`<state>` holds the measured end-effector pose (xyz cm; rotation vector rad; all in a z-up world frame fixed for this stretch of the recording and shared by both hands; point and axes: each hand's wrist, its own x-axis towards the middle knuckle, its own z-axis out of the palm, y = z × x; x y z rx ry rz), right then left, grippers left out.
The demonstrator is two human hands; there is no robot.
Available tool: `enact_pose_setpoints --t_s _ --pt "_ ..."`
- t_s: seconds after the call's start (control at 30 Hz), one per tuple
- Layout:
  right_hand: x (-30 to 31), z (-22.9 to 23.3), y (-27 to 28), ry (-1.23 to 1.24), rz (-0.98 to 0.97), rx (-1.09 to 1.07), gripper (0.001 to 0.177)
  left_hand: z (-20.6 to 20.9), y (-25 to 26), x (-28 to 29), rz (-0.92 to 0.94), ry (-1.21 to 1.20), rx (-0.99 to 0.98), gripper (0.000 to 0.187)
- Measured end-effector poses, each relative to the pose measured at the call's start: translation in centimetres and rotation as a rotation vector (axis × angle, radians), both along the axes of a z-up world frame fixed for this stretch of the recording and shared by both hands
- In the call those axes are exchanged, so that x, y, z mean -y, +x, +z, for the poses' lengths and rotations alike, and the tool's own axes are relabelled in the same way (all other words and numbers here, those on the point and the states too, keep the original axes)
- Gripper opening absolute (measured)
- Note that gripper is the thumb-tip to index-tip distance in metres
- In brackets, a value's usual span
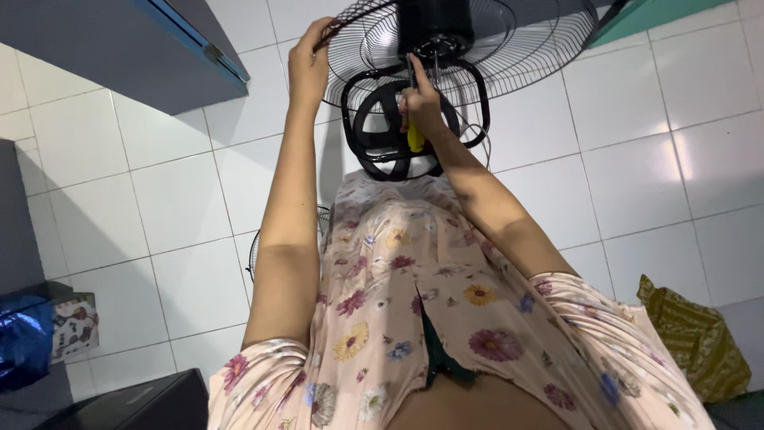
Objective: The person uses a yellow screwdriver to tighten screws on the central hub of a black standing fan. They repeatedly adjust the fan's position and re-engage the tool with the hub throughout the clip.
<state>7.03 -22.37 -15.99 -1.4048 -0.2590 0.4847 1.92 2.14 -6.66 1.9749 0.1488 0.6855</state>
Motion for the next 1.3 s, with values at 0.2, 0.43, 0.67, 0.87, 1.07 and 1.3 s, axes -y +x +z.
enact_pose_setpoints --t_s 0.2,0.43,0.67,0.87,1.07,1.3 --pt "-0.4 1.3 -1.6 -0.026 -0.028 -0.039 0.070 0.3 0.2 -0.1 0.030 0.036 0.009 0.034" --pt "0.0 0.8 -1.2 0.051 0.009 -0.026 0.072 -0.3 0.9 -0.1 0.044 0.016 0.035 0.033" --pt "0.3 -0.4 -0.3 0.003 0.001 -0.012 0.072 -1.1 1.5 -0.1 0.063 -0.007 0.096 0.027" --pt "-0.2 0.5 -0.7 -0.021 -0.005 -0.055 0.074 -1.4 2.0 -0.3 0.102 0.004 0.077 0.027" --pt "0.0 0.7 -0.6 0.029 0.016 -0.036 0.073 -1.4 2.1 -0.5 0.058 -0.005 0.157 0.026" --pt "0.3 0.8 -0.4 0.047 0.028 -0.051 0.074 -1.2 1.8 -0.2 0.066 -0.024 0.130 0.029"
